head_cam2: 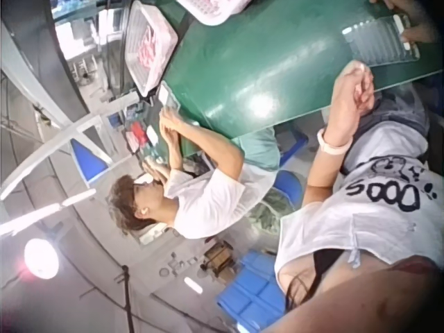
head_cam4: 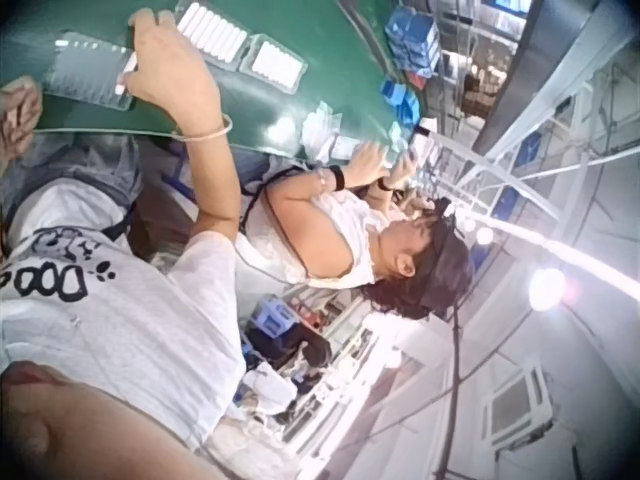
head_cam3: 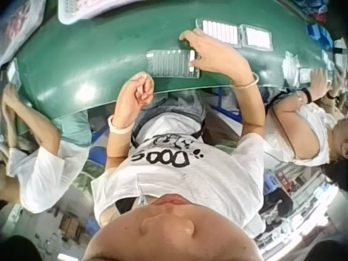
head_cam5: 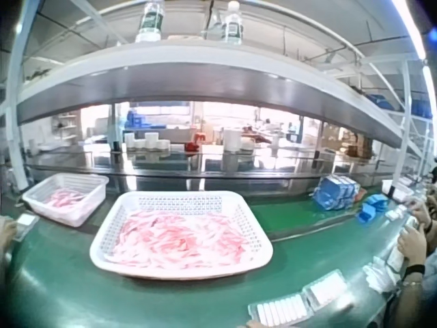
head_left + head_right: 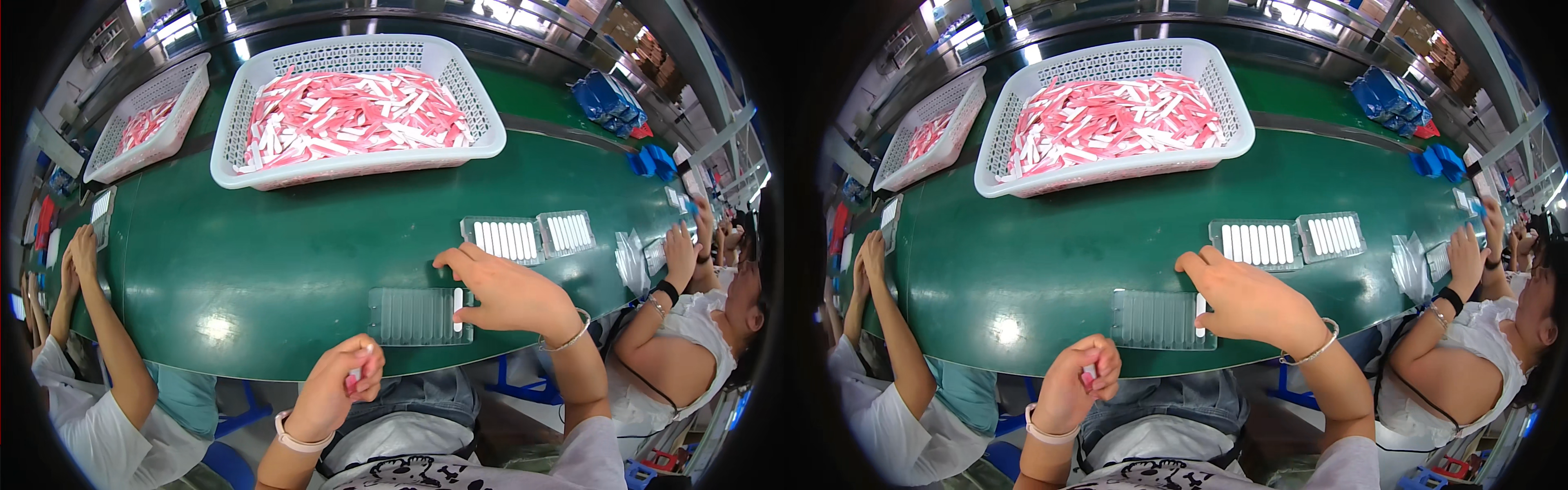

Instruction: The person takes strips from a basket and inserts them one by one into slots on plastic trays by hand, then pushes the filled trays along the assembly line table.

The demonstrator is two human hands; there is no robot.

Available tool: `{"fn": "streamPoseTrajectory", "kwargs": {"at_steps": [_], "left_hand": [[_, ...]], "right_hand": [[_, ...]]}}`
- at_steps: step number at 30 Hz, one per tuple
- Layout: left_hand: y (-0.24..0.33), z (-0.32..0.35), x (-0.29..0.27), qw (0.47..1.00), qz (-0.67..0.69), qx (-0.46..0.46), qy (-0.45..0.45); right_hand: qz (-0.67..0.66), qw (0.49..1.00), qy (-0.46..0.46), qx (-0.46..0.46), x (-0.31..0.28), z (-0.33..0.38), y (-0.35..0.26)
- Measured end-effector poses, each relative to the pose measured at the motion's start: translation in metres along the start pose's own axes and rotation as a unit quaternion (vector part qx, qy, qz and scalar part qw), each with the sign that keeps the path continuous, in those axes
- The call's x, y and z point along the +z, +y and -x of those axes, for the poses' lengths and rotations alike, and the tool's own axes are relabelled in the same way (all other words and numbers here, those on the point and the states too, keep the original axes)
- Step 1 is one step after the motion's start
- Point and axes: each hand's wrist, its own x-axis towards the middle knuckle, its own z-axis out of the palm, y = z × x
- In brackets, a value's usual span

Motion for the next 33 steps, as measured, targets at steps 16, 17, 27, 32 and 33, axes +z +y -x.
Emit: {"fn": "streamPoseTrajectory", "kwargs": {"at_steps": [16,17,27,32,33], "left_hand": [[-0.026,-0.004,0.008,0.996,-0.035,0.077,0.009],[-0.026,-0.006,0.008,0.997,-0.018,0.068,-0.012],[-0.020,-0.008,0.011,1.000,0.003,-0.020,-0.003],[-0.018,-0.012,0.007,0.999,0.014,-0.044,-0.029],[-0.016,-0.011,0.010,0.998,0.014,-0.045,-0.029]], "right_hand": [[-0.256,0.950,0.144,-0.102,0.041,0.036,-0.038],[-0.269,0.942,0.162,-0.117,0.051,0.037,-0.036],[-0.240,0.924,0.288,-0.081,0.074,0.038,-0.027],[0.121,0.845,0.383,-0.354,0.072,0.038,-0.005],[0.121,0.845,0.383,-0.353,0.072,0.036,-0.001]]}}
